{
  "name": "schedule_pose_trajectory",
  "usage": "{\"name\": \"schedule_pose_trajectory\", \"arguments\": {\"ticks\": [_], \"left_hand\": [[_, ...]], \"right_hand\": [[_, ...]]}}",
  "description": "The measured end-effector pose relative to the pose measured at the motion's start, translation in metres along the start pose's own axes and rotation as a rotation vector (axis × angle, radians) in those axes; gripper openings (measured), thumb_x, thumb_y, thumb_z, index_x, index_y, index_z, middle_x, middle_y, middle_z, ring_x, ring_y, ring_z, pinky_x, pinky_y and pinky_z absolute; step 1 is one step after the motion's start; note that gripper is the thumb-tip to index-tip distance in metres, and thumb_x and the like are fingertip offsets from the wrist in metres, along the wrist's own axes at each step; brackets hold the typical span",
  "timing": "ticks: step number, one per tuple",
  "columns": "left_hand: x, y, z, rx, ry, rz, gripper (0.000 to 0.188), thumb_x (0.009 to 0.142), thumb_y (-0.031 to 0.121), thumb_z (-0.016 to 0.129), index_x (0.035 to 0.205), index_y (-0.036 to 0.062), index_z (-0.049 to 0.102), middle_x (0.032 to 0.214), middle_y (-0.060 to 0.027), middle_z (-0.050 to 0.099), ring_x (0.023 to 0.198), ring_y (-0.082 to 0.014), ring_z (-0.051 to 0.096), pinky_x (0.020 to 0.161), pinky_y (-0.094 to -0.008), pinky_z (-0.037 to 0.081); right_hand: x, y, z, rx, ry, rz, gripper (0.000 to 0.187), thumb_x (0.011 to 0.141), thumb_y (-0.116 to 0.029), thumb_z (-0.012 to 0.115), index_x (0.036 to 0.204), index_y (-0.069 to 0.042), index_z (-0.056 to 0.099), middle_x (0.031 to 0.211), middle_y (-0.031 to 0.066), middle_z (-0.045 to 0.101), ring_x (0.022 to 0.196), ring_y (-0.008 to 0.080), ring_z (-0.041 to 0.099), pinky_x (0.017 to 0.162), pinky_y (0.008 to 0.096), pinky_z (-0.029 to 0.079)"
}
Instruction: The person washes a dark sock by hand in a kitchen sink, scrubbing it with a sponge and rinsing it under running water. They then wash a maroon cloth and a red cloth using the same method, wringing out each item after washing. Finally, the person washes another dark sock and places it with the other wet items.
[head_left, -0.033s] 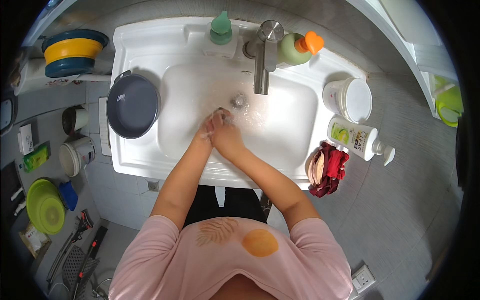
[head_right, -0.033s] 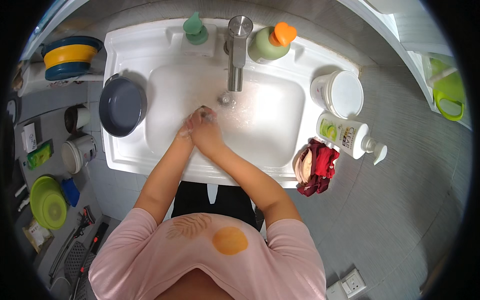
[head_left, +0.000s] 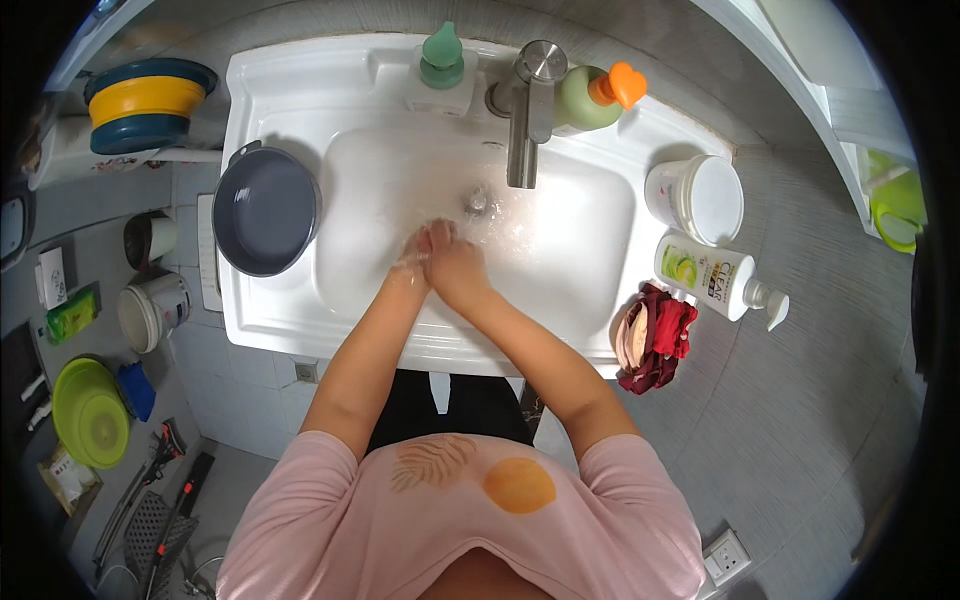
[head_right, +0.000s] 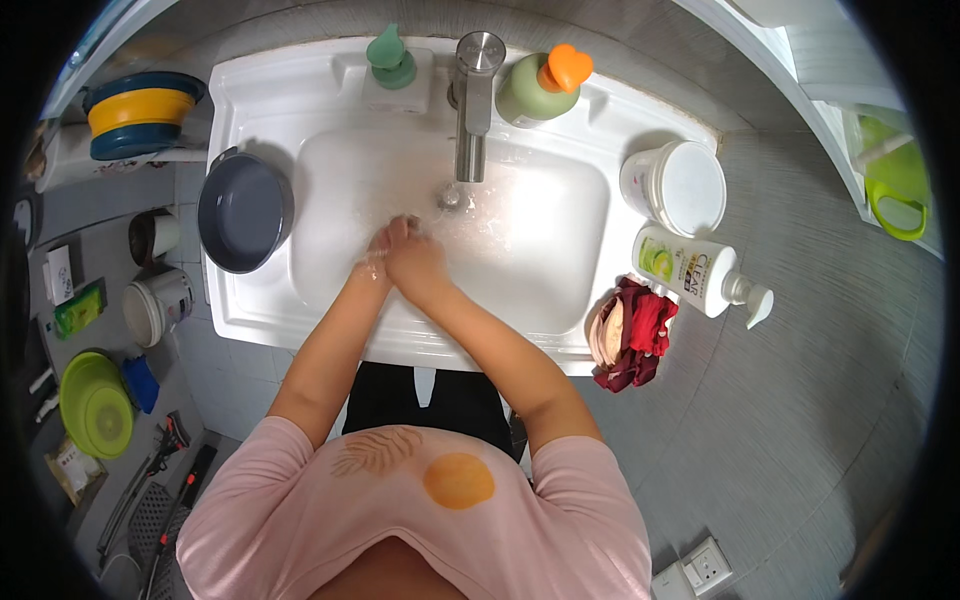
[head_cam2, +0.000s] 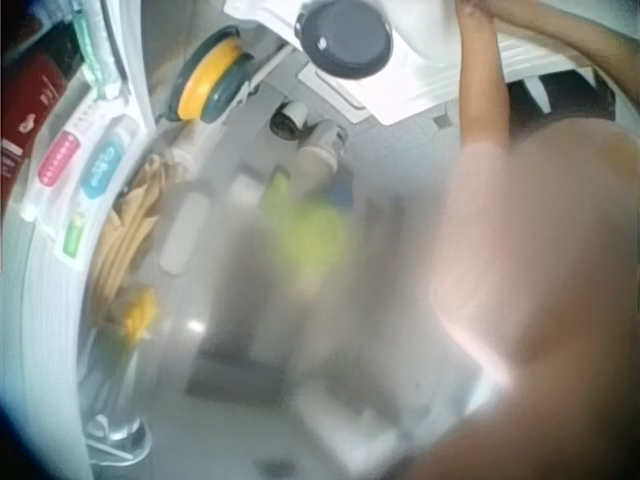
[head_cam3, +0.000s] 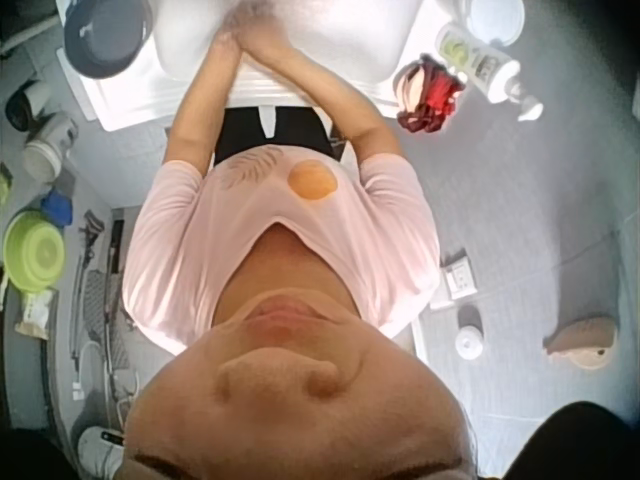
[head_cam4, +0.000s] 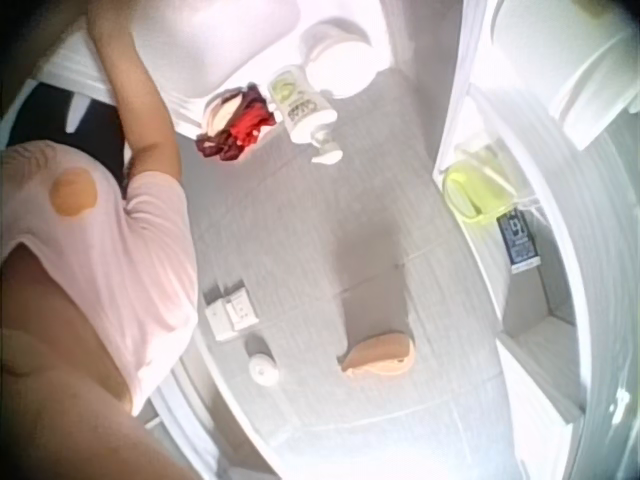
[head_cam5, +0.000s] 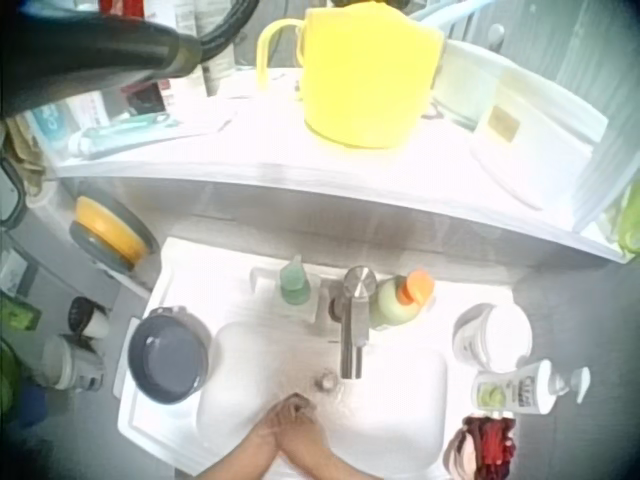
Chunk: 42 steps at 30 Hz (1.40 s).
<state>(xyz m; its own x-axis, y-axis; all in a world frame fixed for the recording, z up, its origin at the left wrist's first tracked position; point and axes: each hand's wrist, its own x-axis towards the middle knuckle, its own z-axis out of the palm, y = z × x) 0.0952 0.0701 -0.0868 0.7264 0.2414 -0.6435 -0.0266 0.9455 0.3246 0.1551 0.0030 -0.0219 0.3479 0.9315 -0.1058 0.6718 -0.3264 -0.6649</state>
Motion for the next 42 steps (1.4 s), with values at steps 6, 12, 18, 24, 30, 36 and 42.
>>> {"name": "schedule_pose_trajectory", "arguments": {"ticks": [6,12,18,24,30,36,42], "left_hand": [[-0.006,0.008,-0.005,0.514,0.522,-0.081,0.026,0.078,0.030,0.063,0.074,0.0073,0.053,0.075,-0.0097,0.057,0.063,-0.0171,0.054,0.053,-0.0316,0.045],[-0.019,-0.003,-0.035,1.312,0.677,0.463,0.052,0.067,0.023,0.071,0.109,0.0006,0.049,0.112,-0.0146,0.050,0.108,-0.0283,0.045,0.090,-0.0386,0.039],[-0.054,0.010,0.009,1.444,0.216,0.787,0.066,0.061,0.011,0.073,0.120,0.0053,0.045,0.123,-0.0136,0.046,0.121,-0.0304,0.036,0.101,-0.0384,0.031],[-0.048,0.015,0.031,0.912,0.174,0.518,0.042,0.066,-0.002,0.063,0.106,0.0066,0.055,0.108,-0.0100,0.055,0.100,-0.0241,0.053,0.081,-0.0352,0.045],[-0.080,0.044,0.088,-0.107,-0.040,0.313,0.047,0.070,-0.011,0.050,0.114,0.0021,0.045,0.104,-0.0130,0.053,0.099,-0.0251,0.053,0.087,-0.0366,0.045],[-0.086,0.030,0.109,0.426,0.239,0.536,0.037,0.071,-0.003,0.055,0.107,0.0052,0.053,0.103,-0.0122,0.055,0.095,-0.0270,0.052,0.086,-0.0353,0.043],[-0.114,0.023,0.102,1.350,0.076,0.791,0.028,0.073,0.004,0.060,0.101,0.0074,0.061,0.100,-0.0077,0.060,0.097,-0.0193,0.052,0.085,-0.0354,0.042]], "right_hand": [[0.023,0.121,-0.027,-0.348,-0.120,0.280,0.038,0.087,-0.026,0.047,0.116,-0.002,0.041,0.104,0.0180,0.057,0.094,0.0354,0.055,0.078,0.0532,0.042],[-0.001,0.160,0.010,-0.835,-0.350,-0.035,0.041,0.071,-0.020,0.061,0.110,-0.009,0.055,0.117,0.0096,0.050,0.116,0.0300,0.036,0.096,0.0582,0.022],[-0.006,0.056,-0.047,-0.080,-0.229,-0.140,0.028,0.069,-0.005,0.061,0.097,-0.004,0.058,0.100,0.0115,0.057,0.097,0.0256,0.051,0.085,0.0412,0.040],[-0.008,-0.003,-0.112,0.644,-0.055,0.047,0.025,0.078,0.007,0.050,0.102,0.000,0.054,0.091,0.0113,0.060,0.077,0.0196,0.060,0.070,0.0285,0.048],[-0.016,0.055,-0.081,0.879,-0.002,0.297,0.032,0.079,0.012,0.047,0.109,0.003,0.053,0.098,0.0098,0.059,0.093,0.0149,0.057,0.082,0.0252,0.049],[-0.032,0.006,-0.083,1.956,-0.386,0.506,0.035,0.085,-0.004,0.045,0.119,0.003,0.041,0.116,0.0135,0.048,0.113,0.0253,0.045,0.100,0.0369,0.037],[-0.036,0.018,-0.079,1.902,-0.403,0.645,0.029,0.089,-0.018,0.052,0.113,-0.002,0.047,0.107,0.0103,0.050,0.085,0.0149,0.053,0.074,0.0248,0.045]]}}
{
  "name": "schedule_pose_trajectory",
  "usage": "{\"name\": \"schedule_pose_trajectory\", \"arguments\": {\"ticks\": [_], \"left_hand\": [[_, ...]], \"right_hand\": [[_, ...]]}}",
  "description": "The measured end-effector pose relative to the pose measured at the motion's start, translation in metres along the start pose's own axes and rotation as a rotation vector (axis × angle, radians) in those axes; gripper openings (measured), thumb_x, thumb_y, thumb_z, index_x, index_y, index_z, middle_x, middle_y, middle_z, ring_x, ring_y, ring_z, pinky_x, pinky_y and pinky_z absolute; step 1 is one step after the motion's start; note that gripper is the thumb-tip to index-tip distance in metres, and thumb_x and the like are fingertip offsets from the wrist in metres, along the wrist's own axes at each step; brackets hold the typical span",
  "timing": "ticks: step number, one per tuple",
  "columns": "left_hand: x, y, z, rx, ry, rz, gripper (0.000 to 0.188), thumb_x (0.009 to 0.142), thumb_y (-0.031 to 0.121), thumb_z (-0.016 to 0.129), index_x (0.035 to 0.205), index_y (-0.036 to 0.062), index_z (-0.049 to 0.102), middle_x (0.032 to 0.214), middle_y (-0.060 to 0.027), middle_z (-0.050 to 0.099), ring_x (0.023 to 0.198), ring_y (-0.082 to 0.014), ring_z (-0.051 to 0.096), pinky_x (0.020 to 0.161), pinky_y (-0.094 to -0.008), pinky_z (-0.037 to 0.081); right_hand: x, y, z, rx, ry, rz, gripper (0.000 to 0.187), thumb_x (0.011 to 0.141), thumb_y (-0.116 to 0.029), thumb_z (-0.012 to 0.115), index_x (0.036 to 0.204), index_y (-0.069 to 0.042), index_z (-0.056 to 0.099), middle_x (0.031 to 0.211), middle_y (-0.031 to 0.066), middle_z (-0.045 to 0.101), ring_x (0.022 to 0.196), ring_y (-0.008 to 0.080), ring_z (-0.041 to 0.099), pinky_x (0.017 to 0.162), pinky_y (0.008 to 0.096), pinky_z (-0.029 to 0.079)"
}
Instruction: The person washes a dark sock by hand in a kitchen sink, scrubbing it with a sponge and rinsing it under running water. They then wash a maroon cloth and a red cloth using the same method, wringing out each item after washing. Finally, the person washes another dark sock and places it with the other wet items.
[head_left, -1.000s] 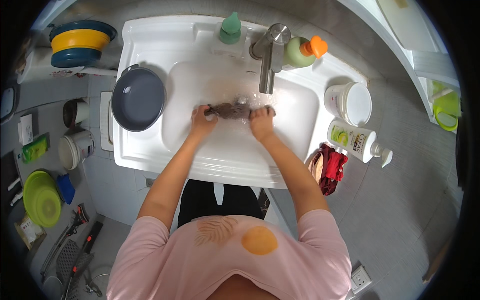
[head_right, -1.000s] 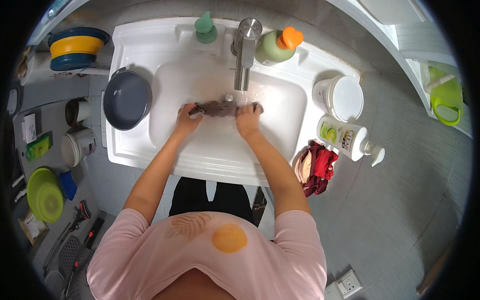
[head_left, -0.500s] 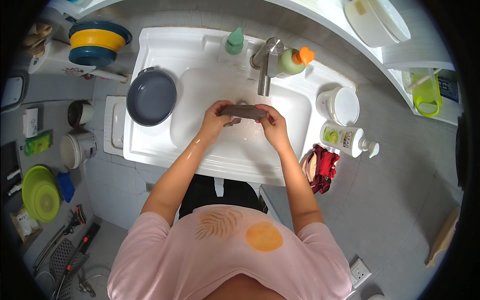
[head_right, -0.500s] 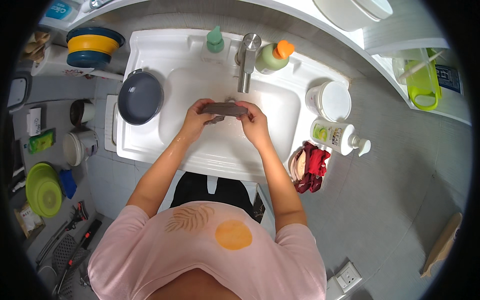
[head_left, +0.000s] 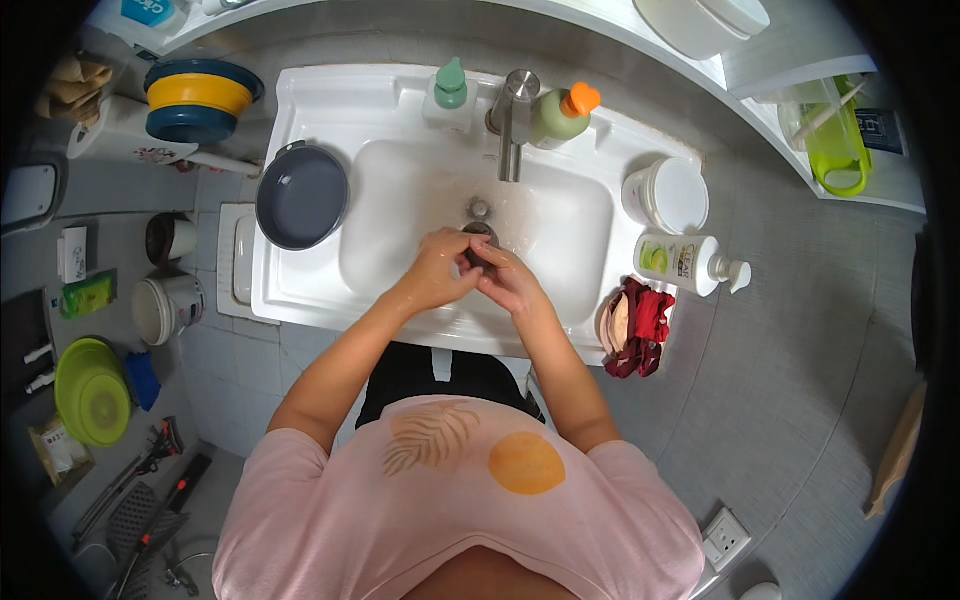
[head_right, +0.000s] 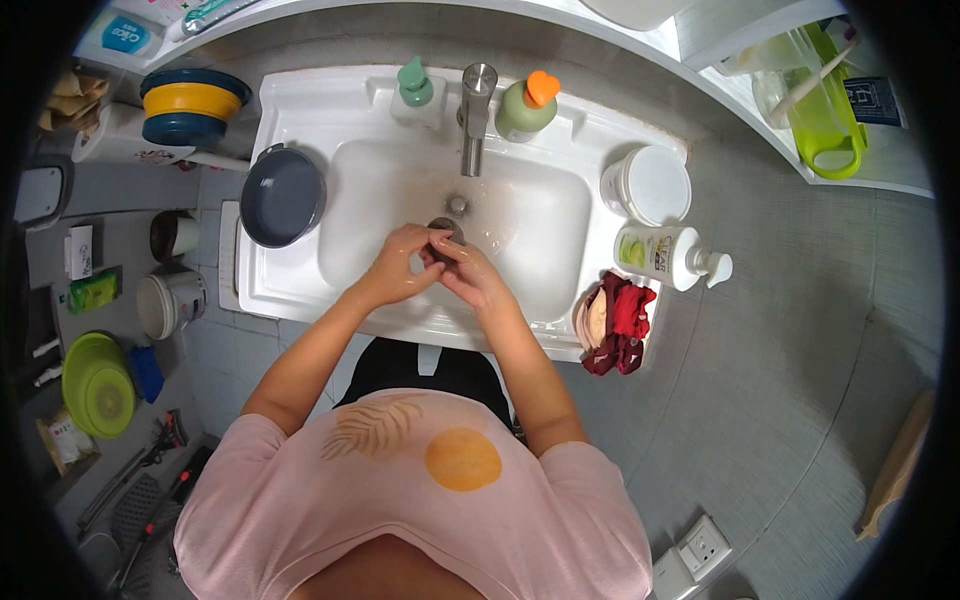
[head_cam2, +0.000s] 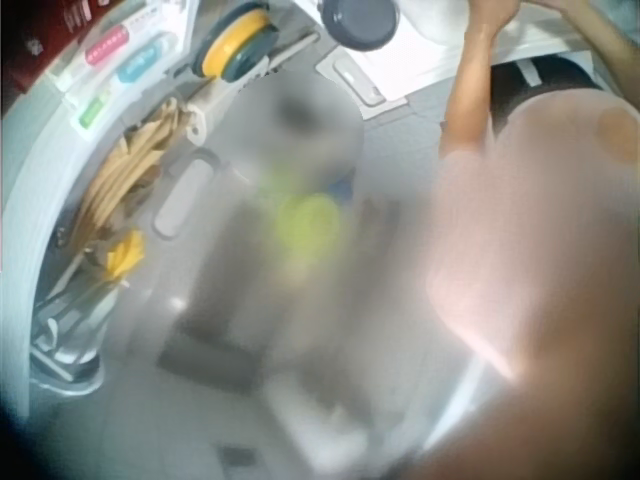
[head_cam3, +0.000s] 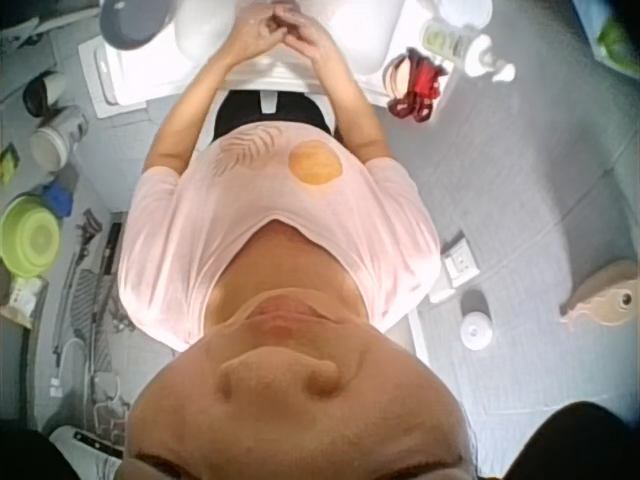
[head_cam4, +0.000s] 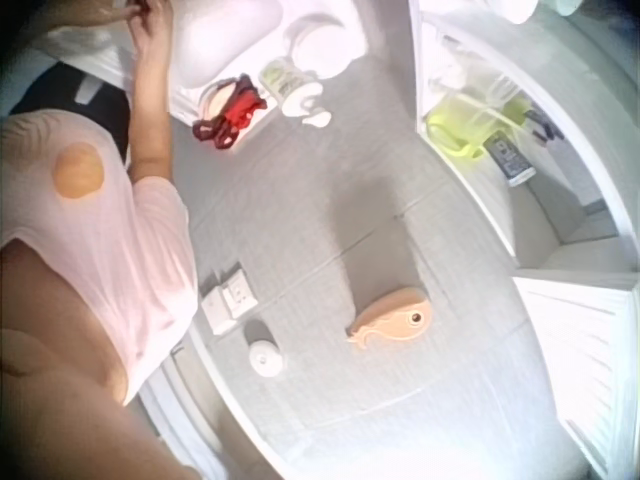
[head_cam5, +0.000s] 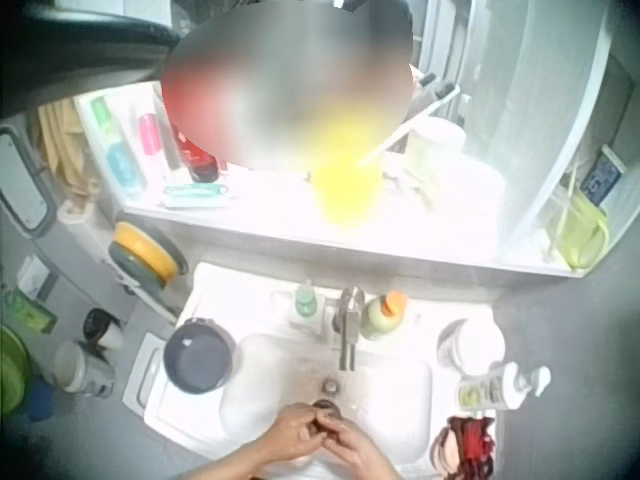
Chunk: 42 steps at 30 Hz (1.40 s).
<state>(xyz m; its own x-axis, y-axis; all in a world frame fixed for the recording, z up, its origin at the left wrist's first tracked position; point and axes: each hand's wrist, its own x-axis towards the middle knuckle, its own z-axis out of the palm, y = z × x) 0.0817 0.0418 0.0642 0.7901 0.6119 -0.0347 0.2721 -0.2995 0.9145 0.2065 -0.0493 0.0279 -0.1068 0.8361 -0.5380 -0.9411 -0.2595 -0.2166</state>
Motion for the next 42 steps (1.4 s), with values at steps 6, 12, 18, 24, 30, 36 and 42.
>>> {"name": "schedule_pose_trajectory", "arguments": {"ticks": [6,12,18,24,30,36,42], "left_hand": [[0.021,-0.010,-0.033,-1.198,-0.289,-0.360,0.057,0.088,0.044,0.040,0.130,0.0050,0.038,0.131,-0.0132,0.041,0.119,-0.0234,0.039,0.101,-0.0422,0.030],[0.053,0.015,0.008,-1.956,-0.613,0.050,0.050,0.090,0.045,0.037,0.115,0.0033,0.049,0.116,-0.0173,0.050,0.113,-0.0334,0.044,0.099,-0.0465,0.032],[0.071,0.033,-0.026,-1.375,-0.331,-0.541,0.033,0.092,0.035,0.043,0.073,0.0075,0.045,0.070,-0.0028,0.048,0.072,-0.0162,0.052,0.072,-0.0264,0.046],[0.070,0.038,-0.026,-1.096,-0.311,-0.457,0.036,0.093,0.035,0.042,0.067,0.0103,0.040,0.062,0.0002,0.041,0.062,-0.0119,0.042,0.057,-0.0255,0.037],[0.057,0.014,0.007,-0.756,0.040,-0.551,0.038,0.093,0.032,0.037,0.066,0.0065,0.043,0.057,-0.0028,0.045,0.052,-0.0112,0.040,0.053,-0.0270,0.037],[0.037,-0.069,0.056,-0.433,0.501,-0.728,0.037,0.092,0.029,0.038,0.067,0.0040,0.047,0.058,-0.0040,0.048,0.050,-0.0140,0.044,0.052,-0.0303,0.039],[0.016,-0.093,0.044,-0.816,0.515,-0.856,0.020,0.087,0.022,0.049,0.081,0.0036,0.050,0.070,-0.0066,0.051,0.069,-0.0206,0.056,0.060,-0.0343,0.045]], "right_hand": [[-0.022,-0.002,0.044,0.586,-0.320,0.319,0.040,0.084,-0.019,0.061,0.111,0.006,0.046,0.077,0.0035,0.049,0.059,0.0047,0.049,0.049,0.0178,0.038],[-0.016,-0.003,0.098,0.980,-0.638,0.257,0.041,0.085,-0.029,0.059,0.109,0.002,0.048,0.066,-0.0022,0.044,0.040,0.0046,0.037,0.039,0.0180,0.028],[-0.015,-0.045,0.097,0.158,-0.367,0.365,0.026,0.089,-0.031,0.049,0.071,-0.013,0.043,0.053,-0.0053,0.033,0.037,0.0060,0.025,0.038,0.0217,0.020],[-0.008,-0.057,0.092,-0.421,-0.092,0.538,0.033,0.086,-0.023,0.047,0.057,-0.016,0.031,0.047,-0.0059,0.028,0.037,0.0070,0.022,0.037,0.0226,0.018],[0.014,-0.037,0.055,-0.835,0.114,0.445,0.019,0.080,-0.013,0.052,0.068,-0.012,0.037,0.048,-0.0018,0.031,0.038,0.0094,0.027,0.037,0.0255,0.021],[0.050,0.016,0.008,-1.672,0.176,-0.013,0.015,0.079,-0.020,0.051,0.073,-0.006,0.053,0.061,0.0099,0.054,0.049,0.0219,0.050,0.043,0.0354,0.037],[0.079,0.048,-0.040,-2.007,0.296,0.003,0.037,0.075,-0.027,0.060,0.103,-0.004,0.054,0.086,0.0196,0.063,0.082,0.0378,0.060,0.071,0.0425,0.048]]}}
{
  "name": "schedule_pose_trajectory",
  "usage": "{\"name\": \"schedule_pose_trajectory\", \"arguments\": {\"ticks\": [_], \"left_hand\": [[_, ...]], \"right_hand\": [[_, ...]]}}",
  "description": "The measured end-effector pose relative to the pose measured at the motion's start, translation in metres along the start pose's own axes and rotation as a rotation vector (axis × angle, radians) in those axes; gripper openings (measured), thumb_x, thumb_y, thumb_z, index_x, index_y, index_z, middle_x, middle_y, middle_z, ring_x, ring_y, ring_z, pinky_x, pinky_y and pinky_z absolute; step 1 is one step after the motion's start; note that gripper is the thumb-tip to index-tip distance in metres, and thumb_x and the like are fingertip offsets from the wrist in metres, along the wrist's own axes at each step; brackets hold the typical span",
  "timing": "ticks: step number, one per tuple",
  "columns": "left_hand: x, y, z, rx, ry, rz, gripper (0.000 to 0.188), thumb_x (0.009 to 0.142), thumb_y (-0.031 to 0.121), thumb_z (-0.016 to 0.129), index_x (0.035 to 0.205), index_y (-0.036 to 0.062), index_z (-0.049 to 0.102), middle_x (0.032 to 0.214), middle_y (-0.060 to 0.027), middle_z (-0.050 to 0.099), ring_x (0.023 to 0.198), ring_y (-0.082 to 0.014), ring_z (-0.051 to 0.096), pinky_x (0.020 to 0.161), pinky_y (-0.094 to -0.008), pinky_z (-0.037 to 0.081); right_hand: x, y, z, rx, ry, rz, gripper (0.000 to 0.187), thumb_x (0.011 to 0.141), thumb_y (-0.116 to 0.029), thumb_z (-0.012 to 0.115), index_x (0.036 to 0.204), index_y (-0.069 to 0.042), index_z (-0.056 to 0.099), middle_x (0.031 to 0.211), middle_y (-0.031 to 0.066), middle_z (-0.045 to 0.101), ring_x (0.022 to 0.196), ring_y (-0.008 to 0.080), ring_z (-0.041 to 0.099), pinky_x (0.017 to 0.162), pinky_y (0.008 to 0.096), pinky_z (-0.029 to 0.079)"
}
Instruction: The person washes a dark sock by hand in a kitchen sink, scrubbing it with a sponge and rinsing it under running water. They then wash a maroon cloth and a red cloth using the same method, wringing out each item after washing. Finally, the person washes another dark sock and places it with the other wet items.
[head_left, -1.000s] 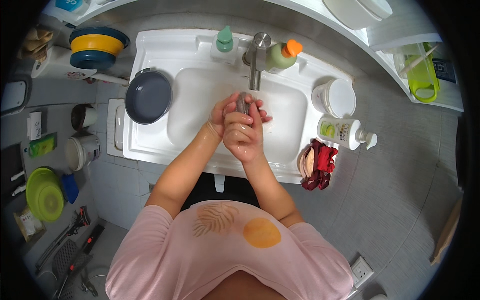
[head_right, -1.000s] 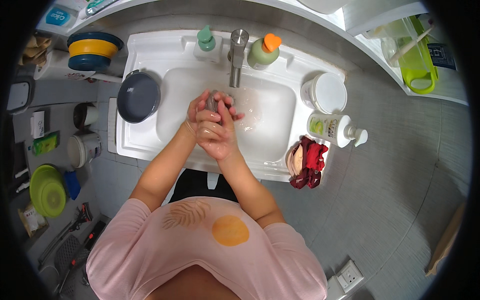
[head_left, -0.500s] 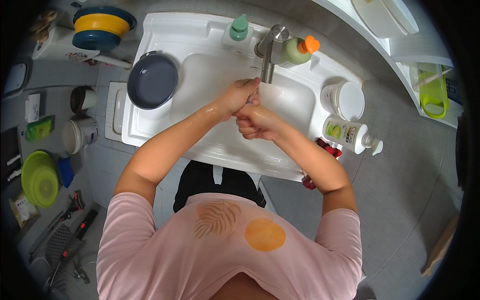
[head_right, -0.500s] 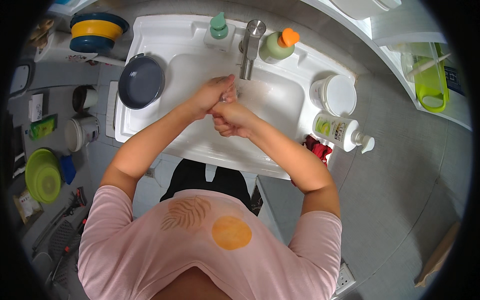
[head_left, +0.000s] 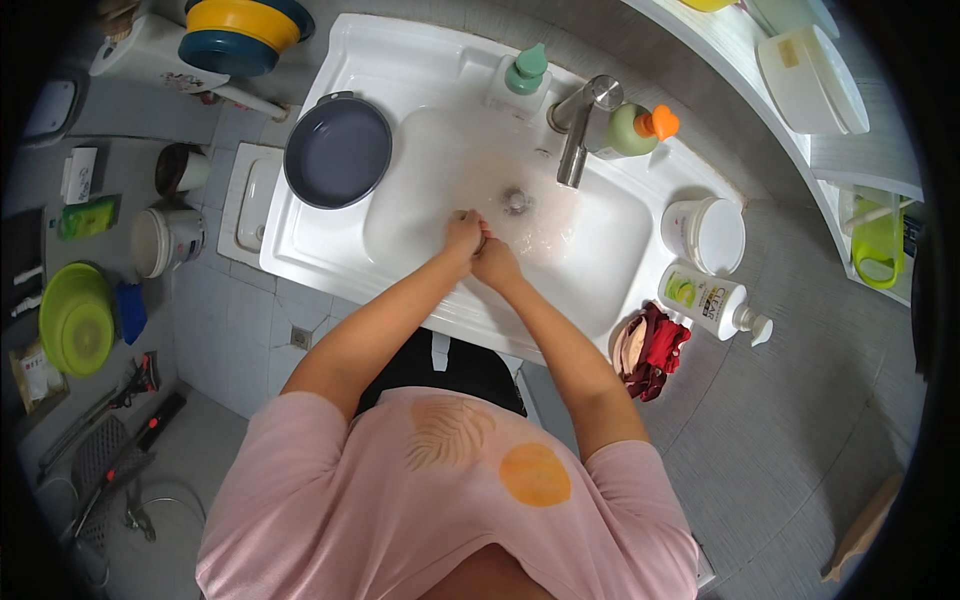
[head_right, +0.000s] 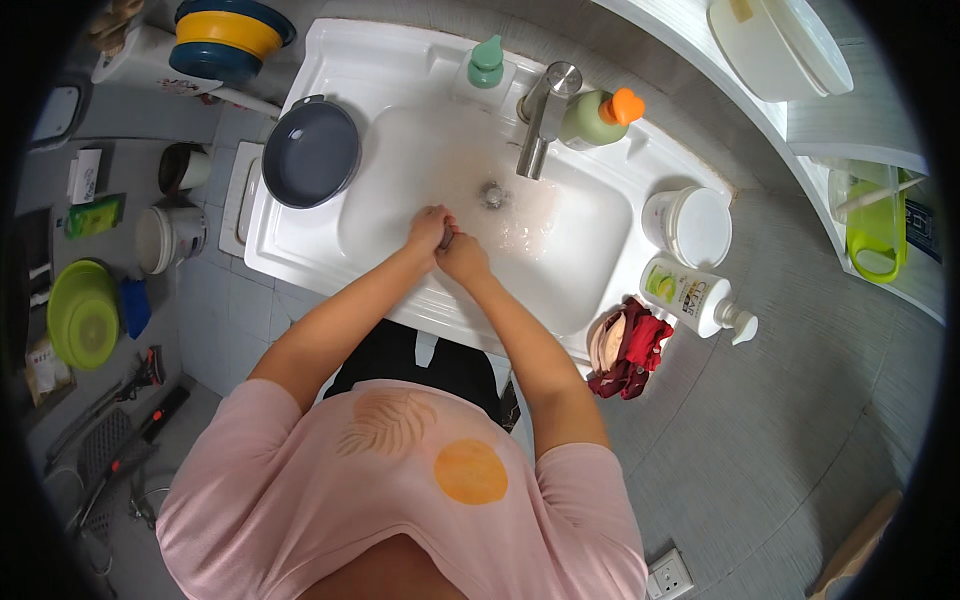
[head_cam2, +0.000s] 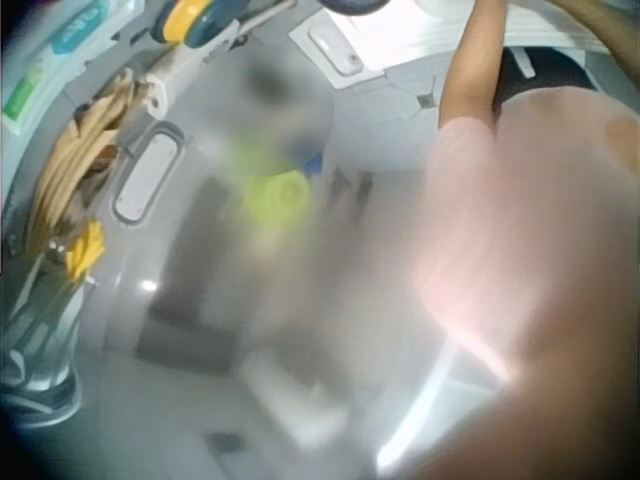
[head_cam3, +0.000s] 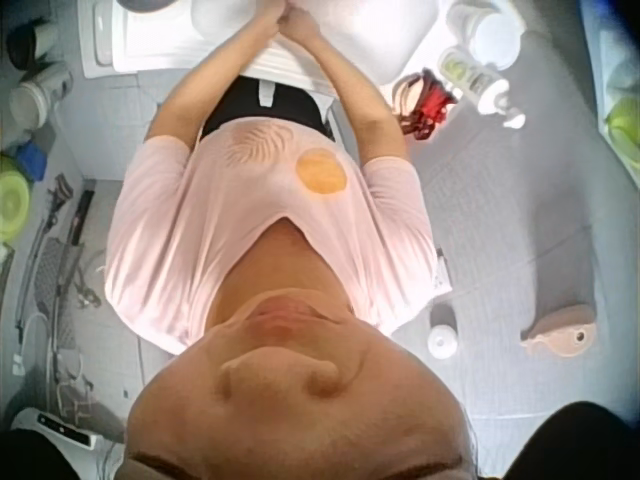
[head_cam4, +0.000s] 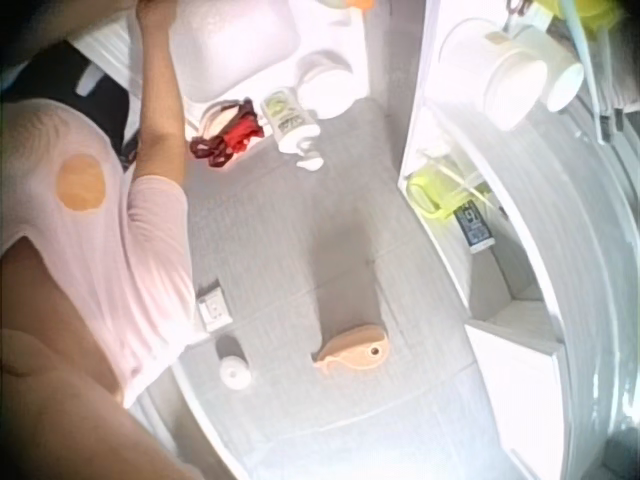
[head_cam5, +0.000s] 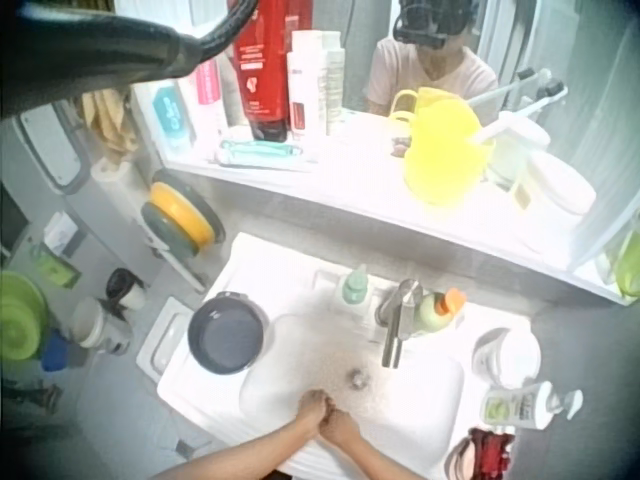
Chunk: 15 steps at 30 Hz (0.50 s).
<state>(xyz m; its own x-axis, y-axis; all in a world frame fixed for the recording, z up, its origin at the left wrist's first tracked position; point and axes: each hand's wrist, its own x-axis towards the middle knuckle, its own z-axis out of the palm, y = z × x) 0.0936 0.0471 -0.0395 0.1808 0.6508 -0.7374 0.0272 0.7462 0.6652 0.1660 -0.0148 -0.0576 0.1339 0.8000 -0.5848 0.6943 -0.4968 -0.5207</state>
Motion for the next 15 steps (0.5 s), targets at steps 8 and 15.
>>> {"name": "schedule_pose_trajectory", "arguments": {"ticks": [8,15], "left_hand": [[-0.045,0.087,-0.151,-0.770,0.030,-0.085,0.044,0.081,0.021,0.059,0.107,-0.0051,0.035,0.114,-0.0255,0.039,0.108,-0.0386,0.047,0.092,-0.0476,0.045],[-0.013,0.099,-0.171,-0.576,0.052,-0.097,0.031,0.084,-0.003,0.033,0.114,-0.0132,0.029,0.109,-0.0293,0.044,0.098,-0.0382,0.055,0.084,-0.0423,0.053]], "right_hand": [[-0.036,0.039,-0.016,0.653,0.088,-0.272,0.053,0.071,-0.023,0.070,0.115,-0.005,0.045,0.096,0.0101,0.055,0.085,0.0192,0.055,0.071,0.0331,0.047],[-0.054,0.004,-0.058,1.251,-0.186,0.095,0.039,0.082,-0.023,0.061,0.112,-0.005,0.044,0.096,0.0072,0.053,0.081,0.0147,0.055,0.071,0.0294,0.051]]}}
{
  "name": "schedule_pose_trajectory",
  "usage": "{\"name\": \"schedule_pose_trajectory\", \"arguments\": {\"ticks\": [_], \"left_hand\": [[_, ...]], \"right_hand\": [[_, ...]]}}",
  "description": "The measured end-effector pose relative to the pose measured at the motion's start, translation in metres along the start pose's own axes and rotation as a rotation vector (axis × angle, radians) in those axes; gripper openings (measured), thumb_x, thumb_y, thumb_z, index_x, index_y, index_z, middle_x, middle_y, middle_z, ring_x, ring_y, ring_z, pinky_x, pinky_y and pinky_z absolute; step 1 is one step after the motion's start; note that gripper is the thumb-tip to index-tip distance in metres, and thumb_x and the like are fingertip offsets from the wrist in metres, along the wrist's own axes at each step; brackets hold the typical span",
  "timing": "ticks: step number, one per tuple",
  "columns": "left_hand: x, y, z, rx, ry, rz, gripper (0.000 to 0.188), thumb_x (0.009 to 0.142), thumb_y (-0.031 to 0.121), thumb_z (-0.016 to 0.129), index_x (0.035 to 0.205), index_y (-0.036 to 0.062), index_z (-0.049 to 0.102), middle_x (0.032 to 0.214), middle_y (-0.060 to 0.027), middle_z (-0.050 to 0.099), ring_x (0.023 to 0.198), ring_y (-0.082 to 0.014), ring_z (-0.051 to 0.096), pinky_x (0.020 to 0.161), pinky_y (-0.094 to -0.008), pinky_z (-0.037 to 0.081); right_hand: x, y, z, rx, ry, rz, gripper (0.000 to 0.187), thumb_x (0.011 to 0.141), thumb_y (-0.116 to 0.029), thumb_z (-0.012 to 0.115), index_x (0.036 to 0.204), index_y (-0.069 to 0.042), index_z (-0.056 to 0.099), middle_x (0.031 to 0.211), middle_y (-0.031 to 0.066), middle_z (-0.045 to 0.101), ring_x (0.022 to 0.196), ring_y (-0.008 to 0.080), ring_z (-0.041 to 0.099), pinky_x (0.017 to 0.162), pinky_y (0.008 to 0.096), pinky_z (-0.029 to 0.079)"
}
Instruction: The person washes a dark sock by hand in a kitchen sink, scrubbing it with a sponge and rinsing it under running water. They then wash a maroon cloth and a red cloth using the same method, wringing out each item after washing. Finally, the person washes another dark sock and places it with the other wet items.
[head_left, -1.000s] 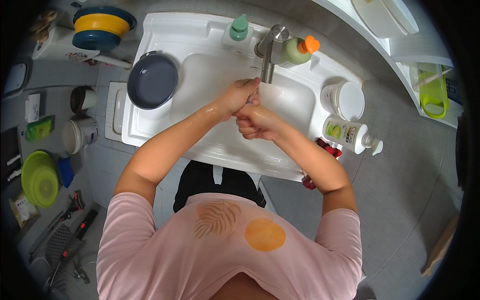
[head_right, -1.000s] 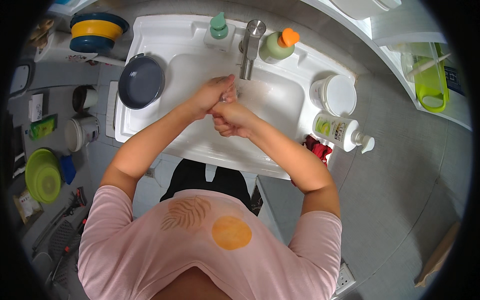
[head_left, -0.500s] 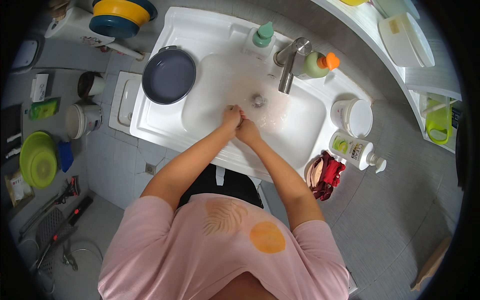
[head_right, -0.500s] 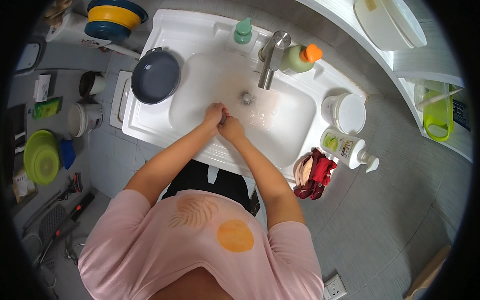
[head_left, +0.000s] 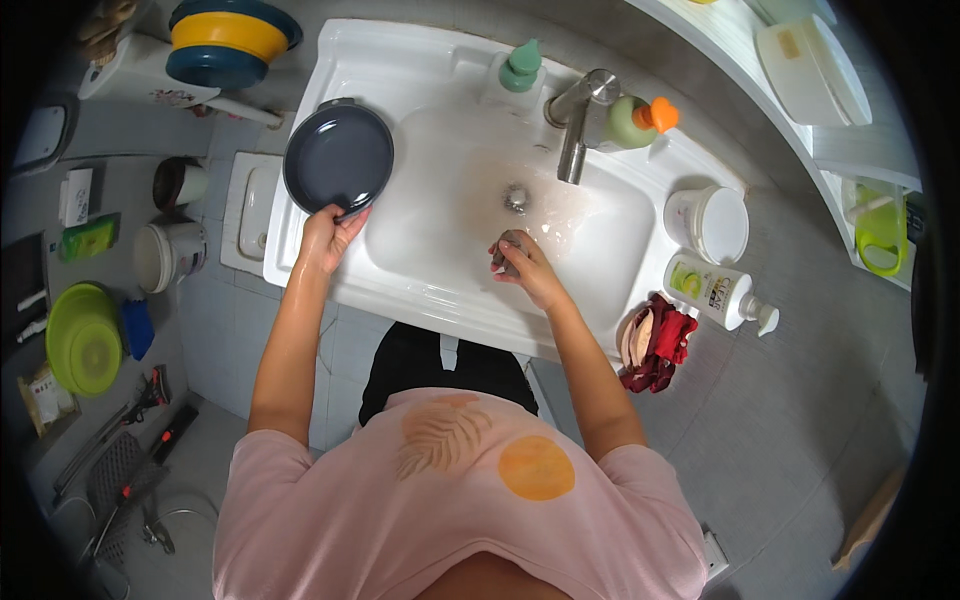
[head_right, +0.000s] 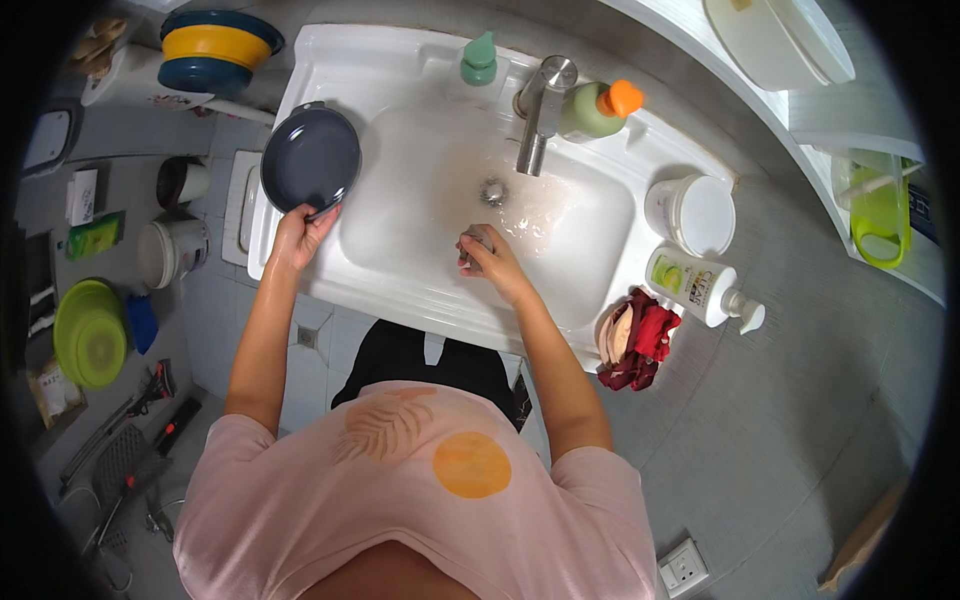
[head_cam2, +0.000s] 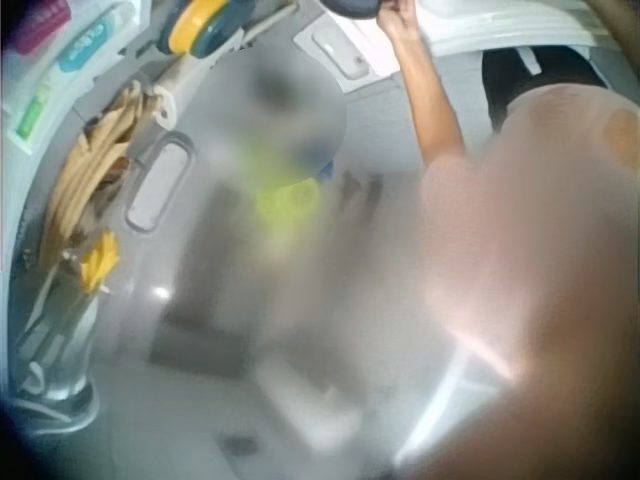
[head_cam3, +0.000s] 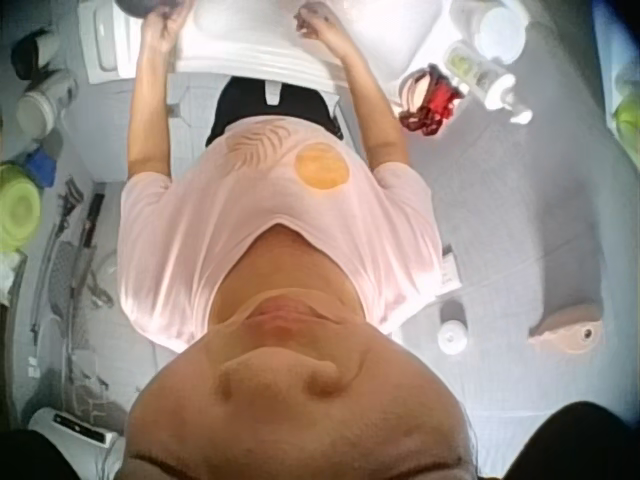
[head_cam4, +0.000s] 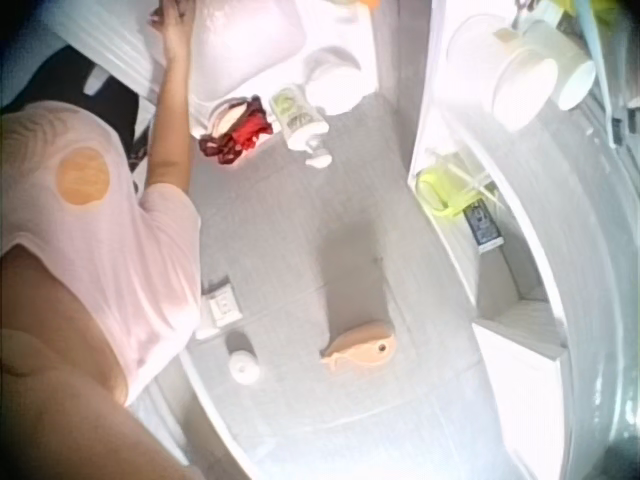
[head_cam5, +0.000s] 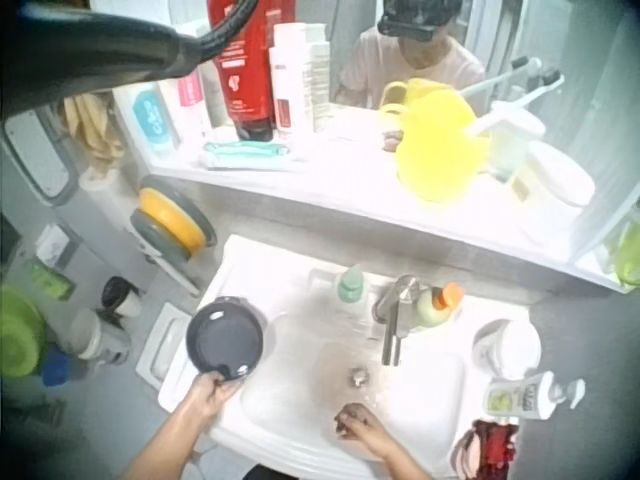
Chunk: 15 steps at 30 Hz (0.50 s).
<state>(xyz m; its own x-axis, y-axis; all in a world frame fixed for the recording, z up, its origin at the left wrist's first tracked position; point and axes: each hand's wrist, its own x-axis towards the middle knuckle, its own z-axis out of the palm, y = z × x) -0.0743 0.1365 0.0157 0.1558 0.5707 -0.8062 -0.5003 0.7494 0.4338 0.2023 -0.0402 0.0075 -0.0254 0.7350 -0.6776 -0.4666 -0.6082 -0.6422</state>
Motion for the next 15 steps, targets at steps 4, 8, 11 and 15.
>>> {"name": "schedule_pose_trajectory", "arguments": {"ticks": [4,8,11,15], "left_hand": [[-0.028,-0.012,0.024,0.421,-0.093,0.212,0.040,0.081,-0.006,0.031,0.120,-0.0108,0.025,0.115,-0.0296,0.041,0.098,-0.0383,0.055,0.074,-0.0379,0.058],[0.009,-0.048,-0.007,0.937,0.064,0.711,0.066,0.076,-0.008,0.037,0.133,-0.0009,0.005,0.122,-0.0299,0.036,0.100,-0.0386,0.053,0.074,-0.0342,0.056],[-0.016,-0.061,0.030,1.121,0.024,0.771,0.069,0.073,-0.011,0.041,0.134,-0.0025,0.009,0.124,-0.0322,0.033,0.113,-0.0417,0.043,0.093,-0.0408,0.038],[-0.041,-0.067,0.069,1.452,0.015,1.223,0.077,0.069,-0.016,0.046,0.135,0.0021,0.011,0.131,-0.0278,0.027,0.114,-0.0434,0.041,0.089,-0.0434,0.042]], "right_hand": [[-0.005,0.008,-0.007,0.075,0.059,-0.045,0.030,0.083,-0.013,0.057,0.108,-0.003,0.045,0.094,0.0084,0.053,0.080,0.0167,0.056,0.071,0.0319,0.053],[-0.015,0.007,-0.008,0.051,0.131,-0.085,0.026,0.084,-0.009,0.054,0.107,-0.004,0.045,0.093,0.0081,0.053,0.081,0.0168,0.056,0.071,0.0320,0.053],[-0.024,0.011,-0.018,0.026,0.203,-0.127,0.028,0.083,-0.008,0.055,0.108,-0.003,0.044,0.096,0.0089,0.053,0.081,0.0170,0.056,0.069,0.0315,0.053],[-0.033,0.007,-0.016,-0.065,0.437,-0.194,0.025,0.082,-0.008,0.056,0.104,-0.001,0.048,0.092,0.0088,0.056,0.076,0.0143,0.056,0.062,0.0290,0.052]]}}
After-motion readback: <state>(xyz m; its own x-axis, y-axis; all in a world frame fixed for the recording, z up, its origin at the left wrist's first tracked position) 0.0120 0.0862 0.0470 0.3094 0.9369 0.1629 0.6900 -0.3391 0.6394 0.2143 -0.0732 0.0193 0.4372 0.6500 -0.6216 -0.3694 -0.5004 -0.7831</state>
